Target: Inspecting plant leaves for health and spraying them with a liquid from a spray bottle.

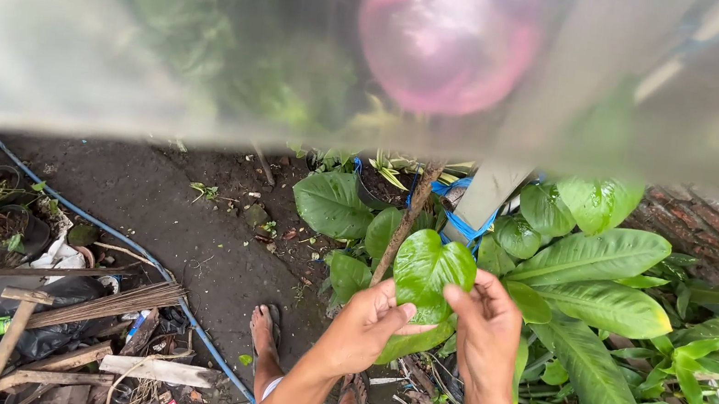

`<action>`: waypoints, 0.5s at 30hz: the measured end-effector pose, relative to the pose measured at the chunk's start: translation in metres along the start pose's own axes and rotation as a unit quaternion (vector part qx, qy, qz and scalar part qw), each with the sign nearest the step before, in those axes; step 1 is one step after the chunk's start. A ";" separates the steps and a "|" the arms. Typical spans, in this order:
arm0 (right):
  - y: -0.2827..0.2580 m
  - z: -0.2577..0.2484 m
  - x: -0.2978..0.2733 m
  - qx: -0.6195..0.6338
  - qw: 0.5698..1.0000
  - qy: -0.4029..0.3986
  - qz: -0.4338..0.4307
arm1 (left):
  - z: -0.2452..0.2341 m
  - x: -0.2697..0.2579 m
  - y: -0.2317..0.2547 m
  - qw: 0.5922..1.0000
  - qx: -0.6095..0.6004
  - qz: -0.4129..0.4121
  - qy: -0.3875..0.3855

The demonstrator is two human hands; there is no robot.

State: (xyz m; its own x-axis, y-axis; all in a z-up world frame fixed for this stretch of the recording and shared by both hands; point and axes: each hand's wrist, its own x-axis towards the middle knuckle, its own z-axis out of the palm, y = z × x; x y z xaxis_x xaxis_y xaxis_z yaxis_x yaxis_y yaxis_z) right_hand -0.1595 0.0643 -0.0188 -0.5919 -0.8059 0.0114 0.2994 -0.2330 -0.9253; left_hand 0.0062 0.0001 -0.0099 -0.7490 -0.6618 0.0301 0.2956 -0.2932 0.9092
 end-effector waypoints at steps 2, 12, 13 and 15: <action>-0.005 0.010 0.007 -0.027 0.999 0.032 -0.002 | 0.005 -0.003 0.008 1.000 -0.016 0.000 -0.010; -0.023 0.031 0.015 -0.186 0.980 0.058 0.035 | 0.003 -0.007 0.013 0.999 -0.038 0.011 -0.025; -0.018 0.027 0.015 -0.187 0.980 0.058 0.035 | 0.004 -0.009 0.014 0.999 -0.038 0.010 -0.024; -0.008 0.020 0.018 -0.039 0.997 0.047 0.053 | 0.005 -0.009 0.017 0.999 -0.035 0.002 -0.021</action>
State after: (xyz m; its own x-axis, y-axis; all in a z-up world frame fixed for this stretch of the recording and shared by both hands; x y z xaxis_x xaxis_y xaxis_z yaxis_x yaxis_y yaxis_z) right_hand -0.1578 0.0410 -0.0038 -0.6286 -0.7683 -0.1202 0.3068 -0.1030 -0.9462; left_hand 0.0148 0.0043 0.0072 -0.7714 -0.6342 0.0524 0.3387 -0.3396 0.8775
